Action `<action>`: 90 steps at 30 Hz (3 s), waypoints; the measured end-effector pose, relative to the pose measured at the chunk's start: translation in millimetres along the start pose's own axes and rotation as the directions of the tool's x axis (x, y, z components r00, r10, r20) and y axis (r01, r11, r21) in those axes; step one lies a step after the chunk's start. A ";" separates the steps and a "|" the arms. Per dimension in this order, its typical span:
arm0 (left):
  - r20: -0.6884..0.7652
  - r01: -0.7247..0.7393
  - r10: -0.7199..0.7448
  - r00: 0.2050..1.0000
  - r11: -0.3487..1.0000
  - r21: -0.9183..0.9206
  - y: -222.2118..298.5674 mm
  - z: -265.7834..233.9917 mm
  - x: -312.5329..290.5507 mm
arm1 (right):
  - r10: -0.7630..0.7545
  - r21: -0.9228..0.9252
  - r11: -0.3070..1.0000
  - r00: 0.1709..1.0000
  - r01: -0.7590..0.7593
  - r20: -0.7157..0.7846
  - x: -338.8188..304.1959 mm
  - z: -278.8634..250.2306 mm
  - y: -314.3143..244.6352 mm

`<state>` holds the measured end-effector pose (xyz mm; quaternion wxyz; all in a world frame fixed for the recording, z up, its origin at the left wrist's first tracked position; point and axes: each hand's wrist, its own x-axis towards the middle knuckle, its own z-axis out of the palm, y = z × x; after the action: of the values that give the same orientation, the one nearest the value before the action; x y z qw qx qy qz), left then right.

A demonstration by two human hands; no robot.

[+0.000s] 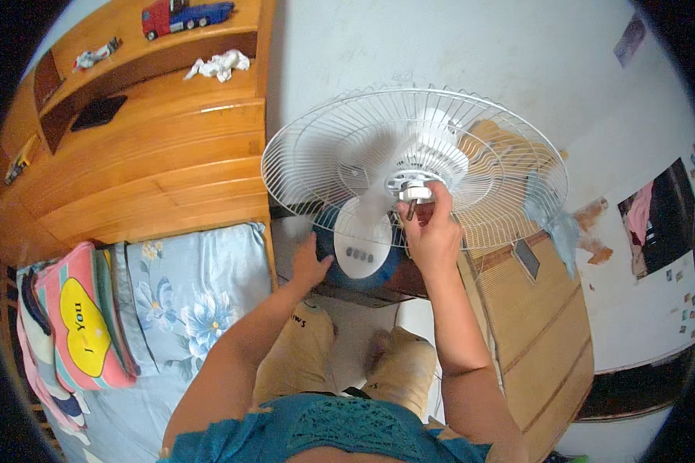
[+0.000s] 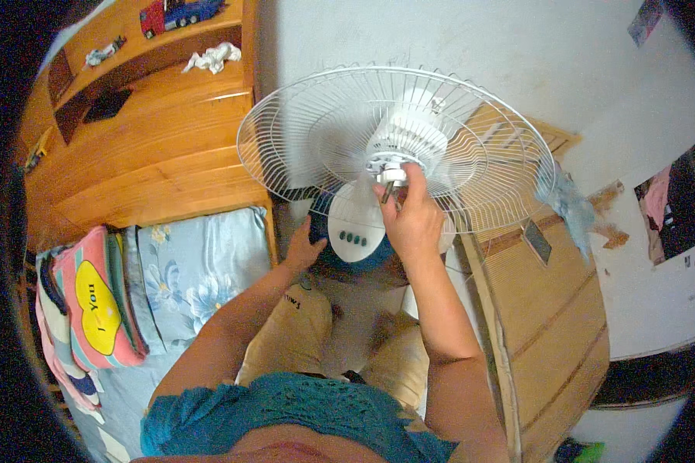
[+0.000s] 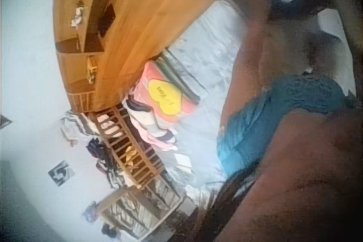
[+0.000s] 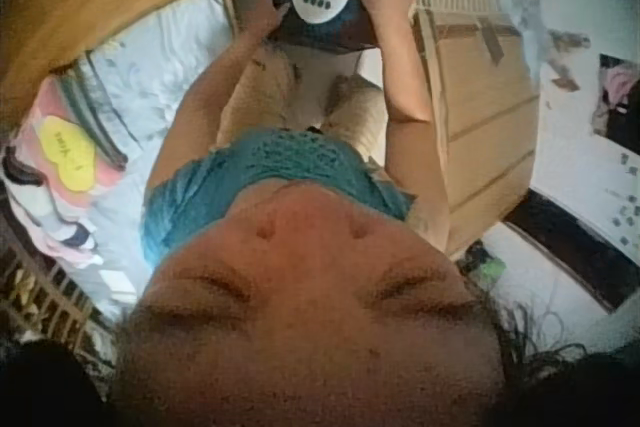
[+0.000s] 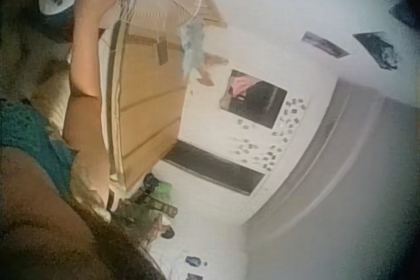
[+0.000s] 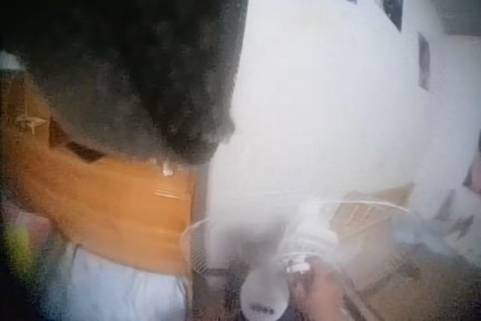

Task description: The person wipes the motor housing of an electric fan with a cloth, attaches the rear grille to the motor and secures it with a plastic nut, and then wipes the fan blades with the cloth.

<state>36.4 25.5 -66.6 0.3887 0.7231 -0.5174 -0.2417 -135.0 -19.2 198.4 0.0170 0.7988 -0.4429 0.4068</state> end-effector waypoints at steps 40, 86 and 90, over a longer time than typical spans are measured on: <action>-0.092 -0.109 0.067 0.993 0.793 -0.599 115.7 -82.8 48.7 | 0.403 0.562 0.813 0.843 -0.151 -0.357 -13.6 43.1 54.1; 0.034 0.015 0.024 0.999 0.565 -0.825 115.4 -67.0 66.9 | 0.282 0.605 0.796 0.876 0.014 -0.391 -8.8 18.9 54.6; 0.036 0.032 -0.005 0.999 0.583 -0.812 117.1 -68.3 64.8 | 0.325 0.657 0.754 0.875 -0.011 -0.359 -7.3 18.3 53.7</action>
<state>44.7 -32.8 71.6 0.6656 0.4673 -0.3481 -0.4663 -164.1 -53.8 163.4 -0.1896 0.5949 -0.3341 0.7060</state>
